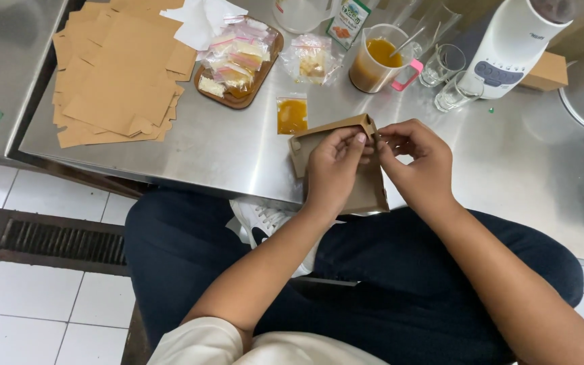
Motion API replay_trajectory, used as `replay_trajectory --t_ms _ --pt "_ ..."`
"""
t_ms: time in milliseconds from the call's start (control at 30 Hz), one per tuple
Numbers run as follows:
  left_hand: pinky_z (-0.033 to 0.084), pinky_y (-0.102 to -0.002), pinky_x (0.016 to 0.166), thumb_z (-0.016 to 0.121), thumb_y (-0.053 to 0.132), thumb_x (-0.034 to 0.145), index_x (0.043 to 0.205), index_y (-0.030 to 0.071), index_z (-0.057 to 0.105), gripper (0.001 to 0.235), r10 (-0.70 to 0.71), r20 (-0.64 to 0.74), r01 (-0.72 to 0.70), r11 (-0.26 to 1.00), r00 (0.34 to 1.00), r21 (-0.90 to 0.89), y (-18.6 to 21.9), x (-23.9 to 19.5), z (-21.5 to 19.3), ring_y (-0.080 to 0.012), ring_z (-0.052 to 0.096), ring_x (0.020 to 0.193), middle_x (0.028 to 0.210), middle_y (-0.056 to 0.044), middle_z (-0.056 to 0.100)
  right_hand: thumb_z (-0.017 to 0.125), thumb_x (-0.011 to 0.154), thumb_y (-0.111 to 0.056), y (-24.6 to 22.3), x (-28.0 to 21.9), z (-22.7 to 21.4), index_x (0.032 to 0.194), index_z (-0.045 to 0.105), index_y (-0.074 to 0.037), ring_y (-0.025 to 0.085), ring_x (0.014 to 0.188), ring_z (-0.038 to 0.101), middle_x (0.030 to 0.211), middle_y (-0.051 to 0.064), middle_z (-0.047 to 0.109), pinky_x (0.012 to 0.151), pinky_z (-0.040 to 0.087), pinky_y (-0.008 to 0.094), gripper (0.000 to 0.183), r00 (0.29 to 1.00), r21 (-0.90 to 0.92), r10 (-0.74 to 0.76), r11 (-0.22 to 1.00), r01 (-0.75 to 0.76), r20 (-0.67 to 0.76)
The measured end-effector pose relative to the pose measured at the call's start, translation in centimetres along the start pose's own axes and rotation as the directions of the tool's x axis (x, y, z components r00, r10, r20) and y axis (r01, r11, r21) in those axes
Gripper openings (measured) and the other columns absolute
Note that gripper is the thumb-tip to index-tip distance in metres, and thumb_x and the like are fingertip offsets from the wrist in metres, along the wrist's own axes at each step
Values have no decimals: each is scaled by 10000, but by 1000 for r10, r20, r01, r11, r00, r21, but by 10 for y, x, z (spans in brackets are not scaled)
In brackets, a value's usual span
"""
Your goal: Assembling a small cardboard box and filling it with small condiment packets on a prep counter.
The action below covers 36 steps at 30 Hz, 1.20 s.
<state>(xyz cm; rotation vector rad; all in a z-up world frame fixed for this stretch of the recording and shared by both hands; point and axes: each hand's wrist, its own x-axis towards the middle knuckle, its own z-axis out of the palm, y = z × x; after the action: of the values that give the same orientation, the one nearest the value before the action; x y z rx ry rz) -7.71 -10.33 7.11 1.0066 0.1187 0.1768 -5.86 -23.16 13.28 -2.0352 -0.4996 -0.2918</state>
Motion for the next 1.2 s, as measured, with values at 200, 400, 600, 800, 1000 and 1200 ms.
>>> replay_trajectory --t_ms 200,400,600,800,1000,1200 --pt "595 -242 632 694 161 996 1127 -39 691 239 -16 -23 15 999 1000 -32 -2 1 -1 -190 735 800 954 -159 718 721 880 126 -11 -2 0 1097 740 35 227 849 690 894 137 704 777 589 356 237 1000 -5 -5 1000 5 22" --pt "555 -232 544 724 161 973 1118 -26 691 239 -10 28 12 997 1000 -73 -12 5 -2 -175 721 728 929 -161 717 739 874 127 -12 -6 -7 1112 752 31 240 861 691 888 133 701 788 595 366 257 998 -3 -42 999 42 36" --pt "556 -248 580 763 187 943 1132 -35 588 340 -7 76 16 992 997 -122 -11 8 0 -205 737 760 944 -157 693 756 866 101 -16 -7 -12 1113 749 24 250 872 690 890 126 701 801 589 381 258 998 -19 -46 999 47 51" --pt "571 -247 651 754 248 964 1098 -32 664 323 14 13 -13 1000 1000 -19 -7 -4 9 -212 753 807 916 -137 711 724 861 159 -16 -8 -11 1097 743 46 307 866 700 898 156 698 796 596 417 263 992 -73 -124 990 124 13" --pt "541 -193 606 772 219 934 1040 28 724 224 38 -73 -25 985 997 168 9 -20 21 -97 706 721 761 -72 713 748 874 167 -18 -9 -11 1027 762 39 296 812 714 856 130 709 762 589 396 200 971 -143 -240 961 238 -1" --pt "559 -208 601 773 208 926 1017 11 739 220 51 -128 -26 981 990 190 24 -24 24 -116 719 714 746 -101 735 750 857 197 -14 -13 -6 1005 763 48 301 781 721 839 140 718 743 591 386 210 952 -174 -305 940 293 -40"
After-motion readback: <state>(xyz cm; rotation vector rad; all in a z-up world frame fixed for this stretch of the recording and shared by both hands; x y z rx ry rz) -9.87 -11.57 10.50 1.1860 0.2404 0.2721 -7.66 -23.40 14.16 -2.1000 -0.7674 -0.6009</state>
